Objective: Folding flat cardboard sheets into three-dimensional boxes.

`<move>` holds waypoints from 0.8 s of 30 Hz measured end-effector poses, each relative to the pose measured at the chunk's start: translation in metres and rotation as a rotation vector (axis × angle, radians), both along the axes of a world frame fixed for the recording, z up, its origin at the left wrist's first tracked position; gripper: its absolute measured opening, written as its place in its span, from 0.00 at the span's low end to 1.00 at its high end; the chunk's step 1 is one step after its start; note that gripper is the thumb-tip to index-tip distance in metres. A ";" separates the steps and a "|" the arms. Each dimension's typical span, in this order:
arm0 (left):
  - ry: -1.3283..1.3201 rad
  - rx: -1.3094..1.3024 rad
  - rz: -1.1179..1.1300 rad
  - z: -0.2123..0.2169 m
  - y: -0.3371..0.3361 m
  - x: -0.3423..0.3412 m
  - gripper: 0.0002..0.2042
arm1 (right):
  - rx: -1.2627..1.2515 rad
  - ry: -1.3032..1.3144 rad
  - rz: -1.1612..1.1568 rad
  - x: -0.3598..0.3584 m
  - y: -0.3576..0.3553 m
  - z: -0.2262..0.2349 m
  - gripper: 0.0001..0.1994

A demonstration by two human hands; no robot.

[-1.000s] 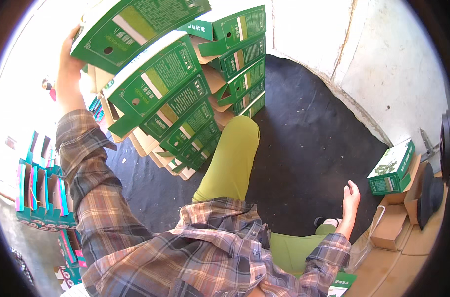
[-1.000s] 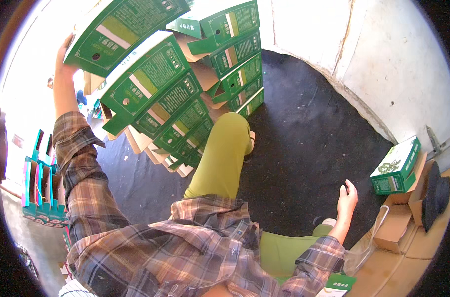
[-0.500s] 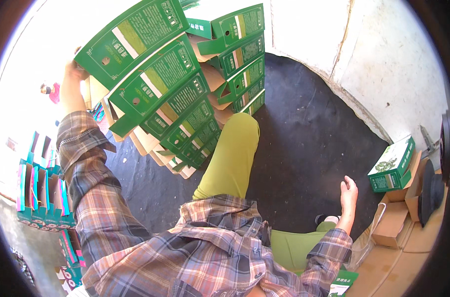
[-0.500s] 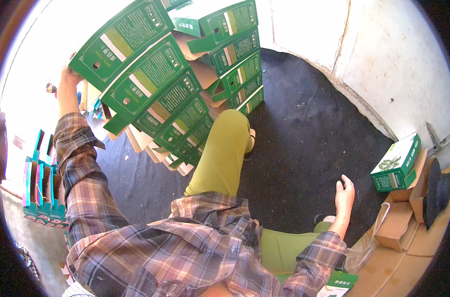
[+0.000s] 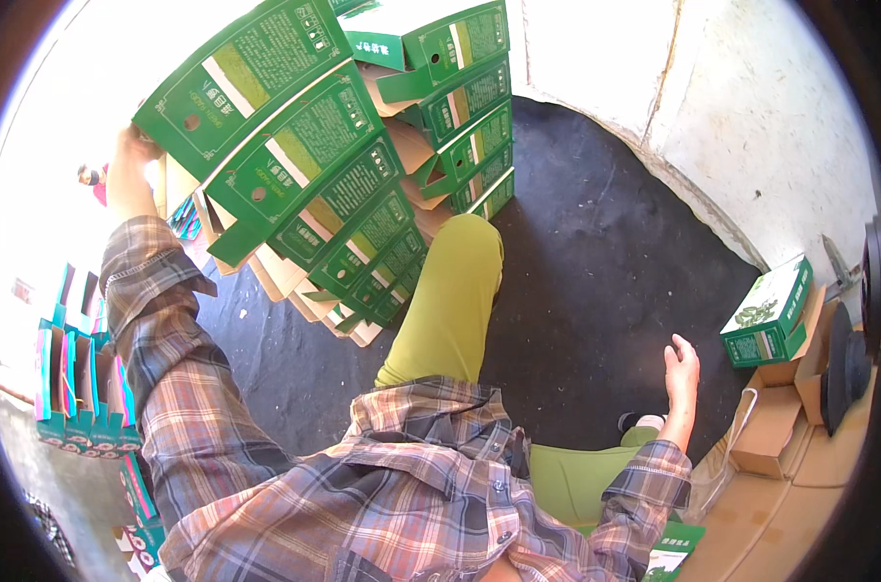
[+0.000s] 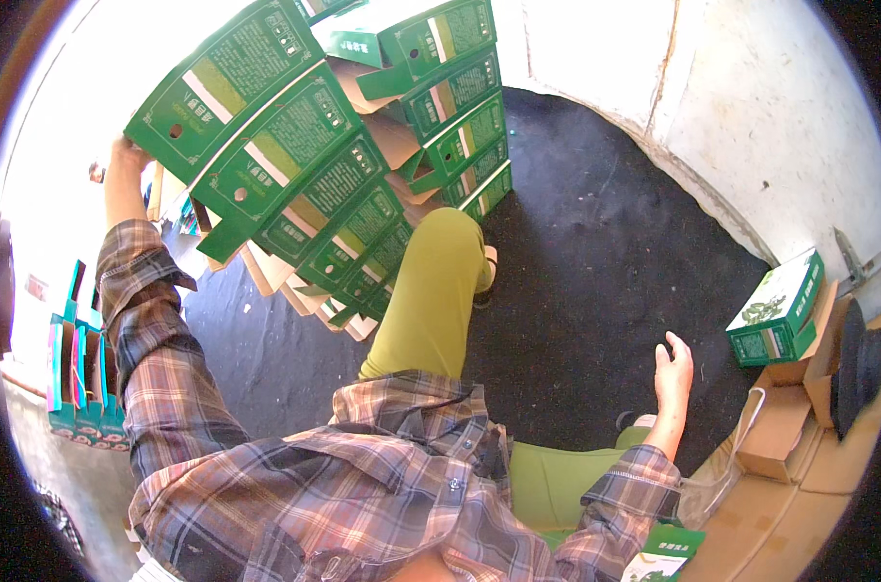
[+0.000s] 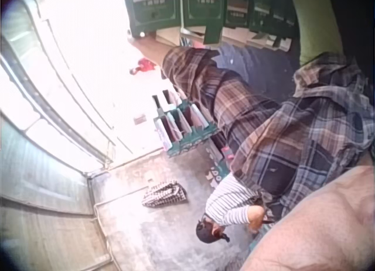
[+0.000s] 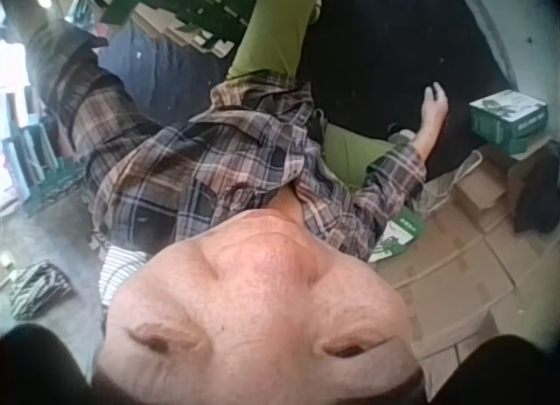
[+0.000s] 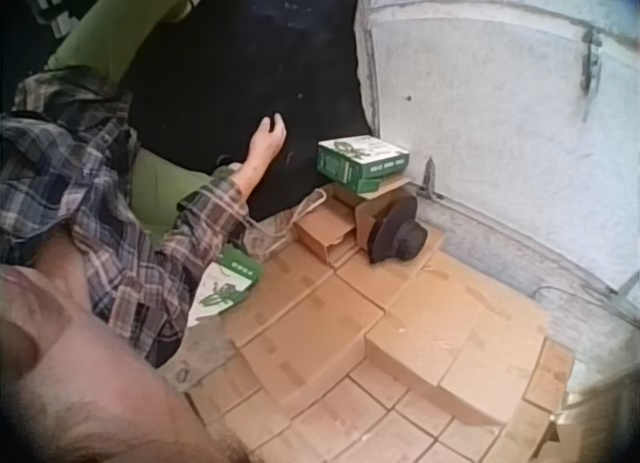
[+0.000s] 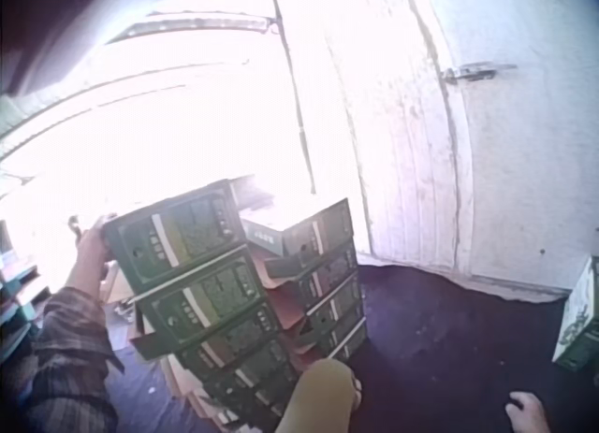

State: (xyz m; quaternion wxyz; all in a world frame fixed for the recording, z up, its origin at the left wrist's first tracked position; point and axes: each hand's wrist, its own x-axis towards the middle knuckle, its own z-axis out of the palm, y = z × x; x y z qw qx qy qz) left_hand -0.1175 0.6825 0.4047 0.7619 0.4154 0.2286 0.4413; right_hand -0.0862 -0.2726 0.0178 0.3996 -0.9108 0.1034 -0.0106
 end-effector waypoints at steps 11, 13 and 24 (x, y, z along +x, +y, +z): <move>0.123 0.043 -0.044 0.004 -0.046 -0.015 0.19 | -0.022 -0.013 0.036 0.005 0.000 -0.004 0.19; 0.186 0.048 -0.084 -0.005 -0.063 -0.012 0.20 | -0.050 -0.007 0.023 0.001 -0.002 -0.001 0.19; 0.633 1.283 0.694 0.127 0.063 -0.109 0.17 | 0.041 -0.137 0.124 0.011 0.001 -0.037 0.19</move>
